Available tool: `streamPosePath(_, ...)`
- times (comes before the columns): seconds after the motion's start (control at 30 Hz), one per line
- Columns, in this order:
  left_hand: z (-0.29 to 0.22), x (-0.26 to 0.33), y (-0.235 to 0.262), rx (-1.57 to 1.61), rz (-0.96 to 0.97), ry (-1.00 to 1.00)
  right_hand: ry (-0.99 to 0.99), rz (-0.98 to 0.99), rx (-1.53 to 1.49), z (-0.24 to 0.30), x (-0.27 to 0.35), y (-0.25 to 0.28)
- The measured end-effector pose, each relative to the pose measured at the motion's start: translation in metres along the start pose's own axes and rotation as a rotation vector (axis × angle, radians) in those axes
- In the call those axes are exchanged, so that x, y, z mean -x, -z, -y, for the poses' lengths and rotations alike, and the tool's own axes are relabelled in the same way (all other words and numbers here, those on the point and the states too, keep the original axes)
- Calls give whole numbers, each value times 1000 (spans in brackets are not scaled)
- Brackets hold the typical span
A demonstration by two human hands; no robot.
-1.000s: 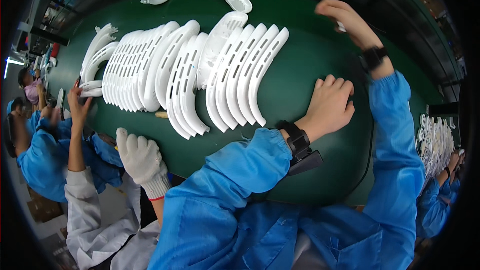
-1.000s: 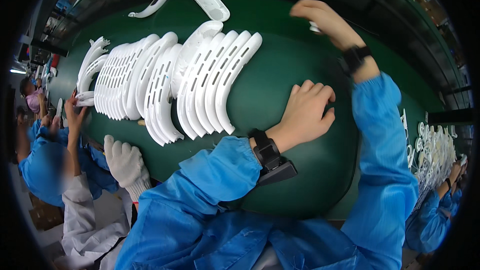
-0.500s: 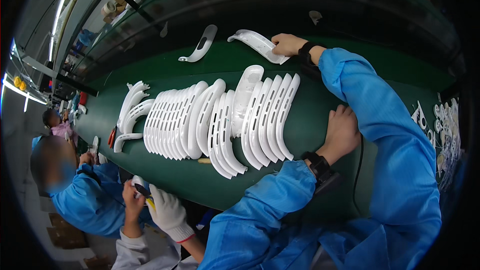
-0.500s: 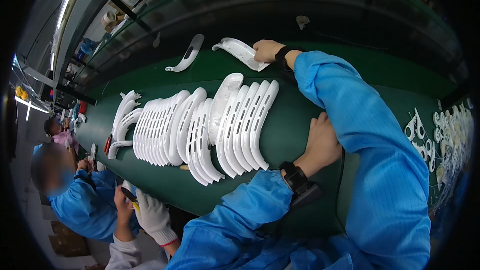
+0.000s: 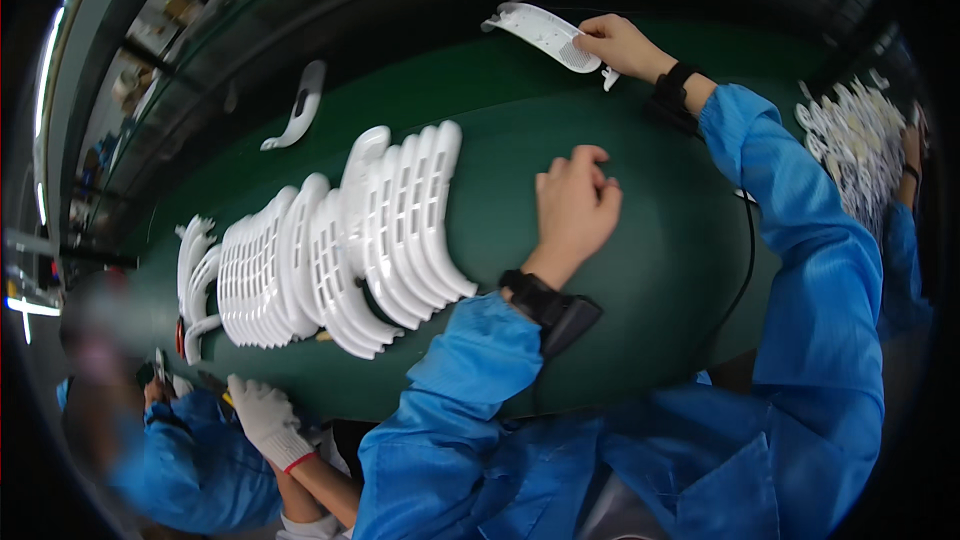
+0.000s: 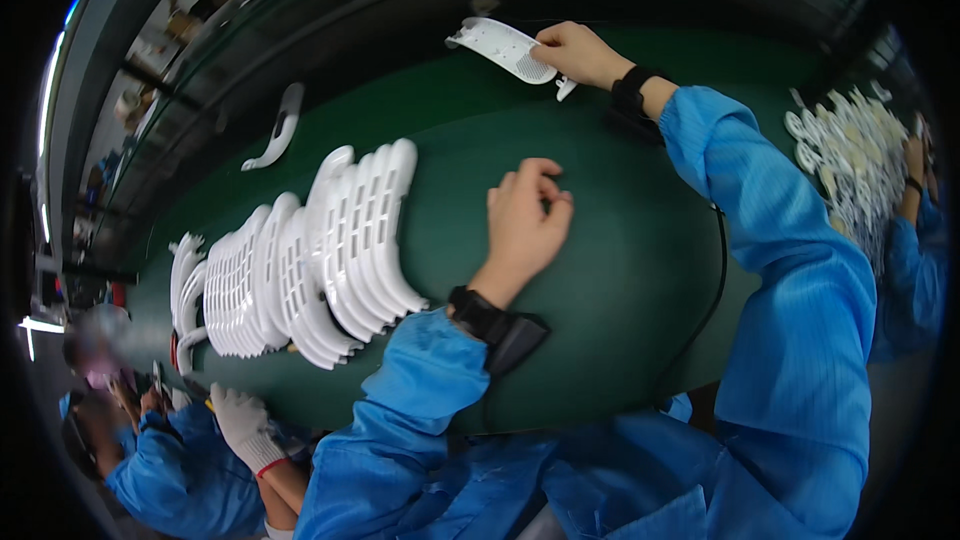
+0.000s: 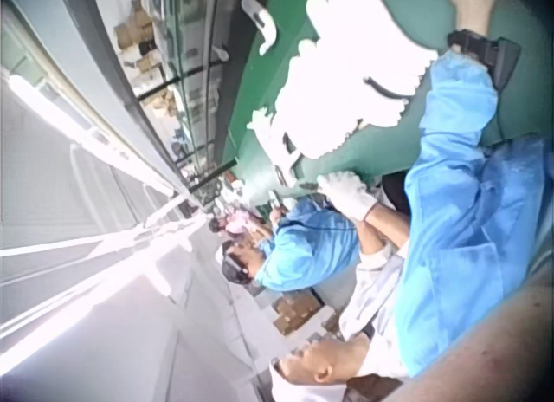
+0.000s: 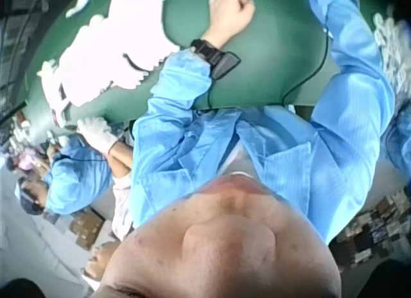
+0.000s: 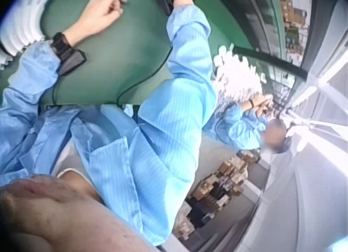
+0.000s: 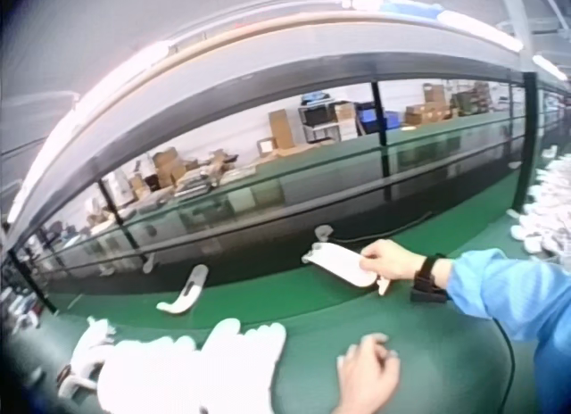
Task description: Assembling white plastic components, involving placing mesh screens and internal parts into plastic housings.
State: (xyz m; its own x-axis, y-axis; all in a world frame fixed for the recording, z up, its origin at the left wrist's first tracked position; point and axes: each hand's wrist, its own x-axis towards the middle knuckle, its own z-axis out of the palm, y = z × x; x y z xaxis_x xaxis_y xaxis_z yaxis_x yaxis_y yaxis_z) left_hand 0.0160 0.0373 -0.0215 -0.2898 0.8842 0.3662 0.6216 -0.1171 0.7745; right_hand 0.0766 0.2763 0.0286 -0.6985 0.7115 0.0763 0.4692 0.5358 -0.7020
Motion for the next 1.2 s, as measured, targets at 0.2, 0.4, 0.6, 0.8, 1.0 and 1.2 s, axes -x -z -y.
streamPosePath(0.2, 0, -2, 3, 172, -102, -39, -21, 75, -75, -24, 95, 53)
streamPosePath(0.4, -59, -12, 11, -217, -192, -541, 165, 273, 102, -4, 150, 52)
streamPosePath(0.6, -30, -31, -10, -544, 204, -413, 189, 190, 73, -38, 151, 28)
streamPosePath(0.8, -44, -24, 5, -771, 65, -398, -240, 80, -330, -16, 173, 20)
streamPosePath(1.0, -22, -36, 17, -529, 182, -405, -40, 151, -554, -7, 167, 10)
streamPosePath(1.2, -18, -43, 28, 66, 139, -116, -61, 306, -494, 6, 171, 14)
